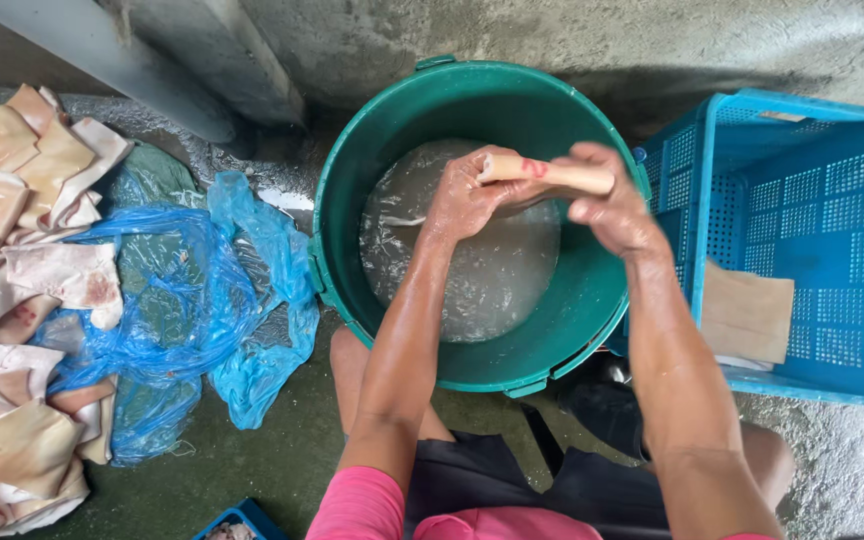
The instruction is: The person washes several beige cloths by hand in a green bucket filled with water. They repeatedly submerge, scrub, and wring out each cloth before placing it into a blue plastic basket.
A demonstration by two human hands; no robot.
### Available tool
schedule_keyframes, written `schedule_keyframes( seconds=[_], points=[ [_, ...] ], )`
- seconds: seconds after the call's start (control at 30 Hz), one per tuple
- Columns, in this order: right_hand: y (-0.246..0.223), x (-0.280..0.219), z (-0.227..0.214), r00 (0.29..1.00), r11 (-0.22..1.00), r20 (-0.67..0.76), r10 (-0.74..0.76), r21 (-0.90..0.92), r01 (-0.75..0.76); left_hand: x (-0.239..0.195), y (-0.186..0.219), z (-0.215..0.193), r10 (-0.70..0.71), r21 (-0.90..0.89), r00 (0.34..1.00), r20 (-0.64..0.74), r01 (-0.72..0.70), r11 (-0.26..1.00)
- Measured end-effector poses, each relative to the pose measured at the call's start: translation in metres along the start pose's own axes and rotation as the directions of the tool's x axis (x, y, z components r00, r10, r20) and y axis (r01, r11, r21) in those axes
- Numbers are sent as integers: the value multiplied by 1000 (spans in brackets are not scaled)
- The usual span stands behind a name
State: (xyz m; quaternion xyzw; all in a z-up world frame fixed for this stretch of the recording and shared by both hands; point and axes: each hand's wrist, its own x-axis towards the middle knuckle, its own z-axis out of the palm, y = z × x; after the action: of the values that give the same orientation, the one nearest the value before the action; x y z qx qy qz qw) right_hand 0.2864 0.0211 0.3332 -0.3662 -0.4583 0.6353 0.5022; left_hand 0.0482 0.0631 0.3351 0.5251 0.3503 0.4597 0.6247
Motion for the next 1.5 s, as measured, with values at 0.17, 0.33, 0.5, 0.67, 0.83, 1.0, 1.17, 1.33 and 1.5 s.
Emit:
schedule_keyframes(
  seconds=[0.17, 0.33, 0.5, 0.67, 0.83, 1.0, 1.17, 1.33, 1.5],
  points=[
    [35, -6, -5, 949, 840, -86, 302, -447, -308, -4, 42, 12, 126, -93, 992, 10, -125, 988],
    [31, 2, -9, 975, 943, -112, 191, -254, -213, 4, 106, 49, 284, 41, 959, 18, -284, 958],
    [11, -17, -31, 970, 999, -237, 48, 6, -48, 25, 145, 90, 271, -178, 963, 8, -265, 948],
    [-45, -59, -69, 916, 993, -386, -112, -69, 92, 54, 159, 135, 337, -114, 941, 14, -334, 936],
    [-112, -110, -118, 811, 945, -501, -301, -273, 181, 84, 140, 204, 385, -145, 921, 65, -373, 916],
    [-134, -166, -195, 719, 873, -567, -401, -474, 114, 117, 78, 297, 213, -347, 962, 172, -143, 927],
    [-87, -191, -278, 589, 910, -719, -370, -408, 75, 139, -14, 385, 192, -279, 975, 114, -154, 948],
    [-29, -206, -341, 441, 939, -876, -193, -296, -178, 156, -128, 432, -195, -393, 969, 153, 241, 888],
    [33, -224, -403, 467, 875, -884, -22, -243, -419, 179, -255, 443, -218, -178, 975, 41, 222, 959]
  ],
)
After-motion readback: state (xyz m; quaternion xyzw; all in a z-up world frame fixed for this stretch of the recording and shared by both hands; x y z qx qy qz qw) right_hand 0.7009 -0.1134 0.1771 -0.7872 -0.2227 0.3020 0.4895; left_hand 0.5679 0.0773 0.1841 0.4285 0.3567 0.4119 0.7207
